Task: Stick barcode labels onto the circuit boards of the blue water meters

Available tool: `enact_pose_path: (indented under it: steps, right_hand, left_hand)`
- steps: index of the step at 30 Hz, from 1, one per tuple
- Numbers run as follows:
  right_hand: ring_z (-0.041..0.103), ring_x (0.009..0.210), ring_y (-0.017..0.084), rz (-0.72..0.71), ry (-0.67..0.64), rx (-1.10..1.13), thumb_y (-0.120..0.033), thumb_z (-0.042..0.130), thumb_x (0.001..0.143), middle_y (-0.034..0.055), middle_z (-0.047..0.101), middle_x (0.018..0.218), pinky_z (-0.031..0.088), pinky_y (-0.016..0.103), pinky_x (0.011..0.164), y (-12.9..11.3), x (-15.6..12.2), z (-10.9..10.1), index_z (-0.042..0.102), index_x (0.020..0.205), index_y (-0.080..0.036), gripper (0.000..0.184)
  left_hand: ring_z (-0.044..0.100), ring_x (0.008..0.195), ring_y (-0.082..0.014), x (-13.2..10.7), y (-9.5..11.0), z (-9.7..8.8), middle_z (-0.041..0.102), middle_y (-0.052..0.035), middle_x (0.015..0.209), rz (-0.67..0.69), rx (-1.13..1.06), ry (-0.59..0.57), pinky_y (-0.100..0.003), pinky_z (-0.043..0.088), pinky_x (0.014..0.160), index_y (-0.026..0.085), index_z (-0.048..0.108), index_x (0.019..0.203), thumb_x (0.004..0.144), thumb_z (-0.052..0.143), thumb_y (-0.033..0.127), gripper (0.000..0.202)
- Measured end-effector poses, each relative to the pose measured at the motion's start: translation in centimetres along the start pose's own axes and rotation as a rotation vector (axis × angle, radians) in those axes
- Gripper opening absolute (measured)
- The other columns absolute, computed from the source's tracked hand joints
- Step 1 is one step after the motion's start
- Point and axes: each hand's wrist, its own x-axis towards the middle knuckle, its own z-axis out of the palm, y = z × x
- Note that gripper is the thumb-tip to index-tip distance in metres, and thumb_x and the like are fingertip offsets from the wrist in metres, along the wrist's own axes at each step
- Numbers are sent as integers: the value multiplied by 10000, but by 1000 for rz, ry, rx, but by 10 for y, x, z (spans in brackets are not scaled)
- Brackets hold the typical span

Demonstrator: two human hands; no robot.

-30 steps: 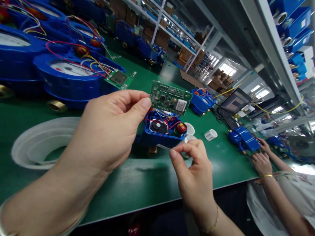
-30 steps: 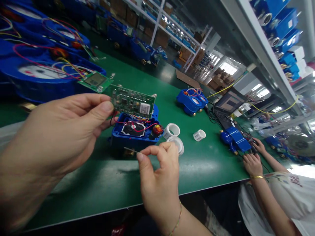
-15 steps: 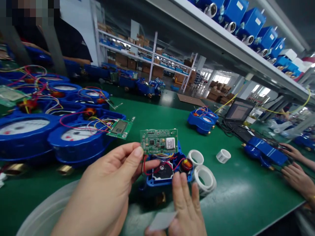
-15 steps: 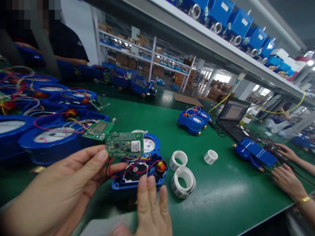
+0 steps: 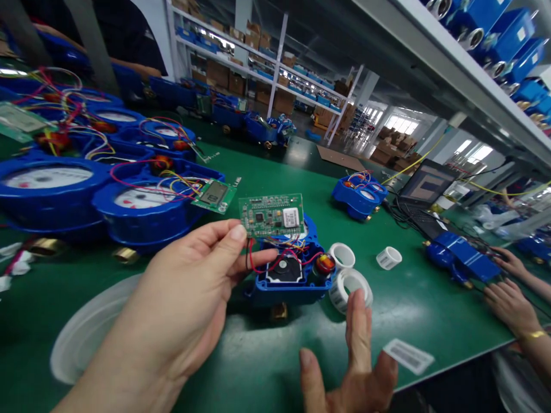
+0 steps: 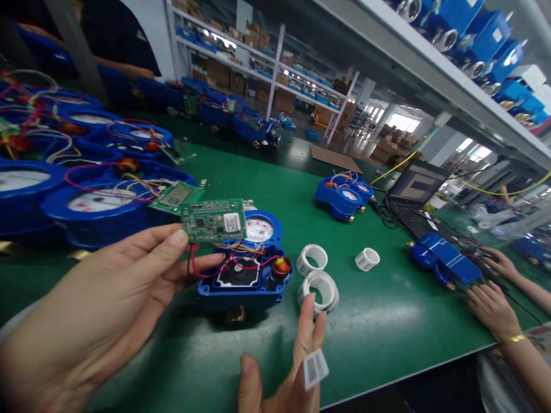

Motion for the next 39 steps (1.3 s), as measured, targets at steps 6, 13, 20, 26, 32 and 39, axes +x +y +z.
enact_pose_path:
  steps: [6,13,20,26,32,39]
  right_hand:
    - [595,855,187,-161,-138,254,-168,613,885,35,546,988,525,344,714,-6,40,-28,613,1189,-303,333]
    - [501,977,235,72,-410,93,-256,638,894,30,471,967,396,457,877,-11,80,-34,682,872,-241,51]
    - [468,956,252,-25,-355,-117,-263,633,896,30,462,930,346,454,842,-22,84,-30,692,866,-228,75]
    - [467,945,259,-68,-352,-175,-278,636,895,37,482,941,328,439,802,-26,88,-31,693,867,-235,77]
    - [474,935,262,-88,-355,-192,-283,628,898,41,494,933,327,436,789,-24,91,-28,694,861,-236,89]
    - [523,964,256,-63,-311,-162,-284,679,870,28,545,915,337,434,815,-22,85,-26,691,824,-233,70]
  left_hand:
    - [718,602,-133,-3,-3,2,597,50,697,51,-59,-21,-181,575,588,149,620,751,836,651,142,90]
    - [693,616,-129,-5,-5,5,612,1,798,110,-49,-41,-232,586,597,135,616,777,854,624,107,82]
    - [656,620,-102,-5,-5,7,589,-8,816,134,-22,-59,-222,582,599,118,610,777,879,609,105,103]
    - [676,619,-108,-5,-5,6,609,-18,846,129,-16,-83,-263,591,656,117,619,857,907,576,120,67]
    - [669,638,-124,-7,-4,8,637,-44,862,128,1,-60,-252,588,619,118,623,804,889,599,113,88]
    - [650,642,-120,-4,-6,7,591,-23,797,169,-22,-65,-227,592,572,124,602,736,874,614,117,139]
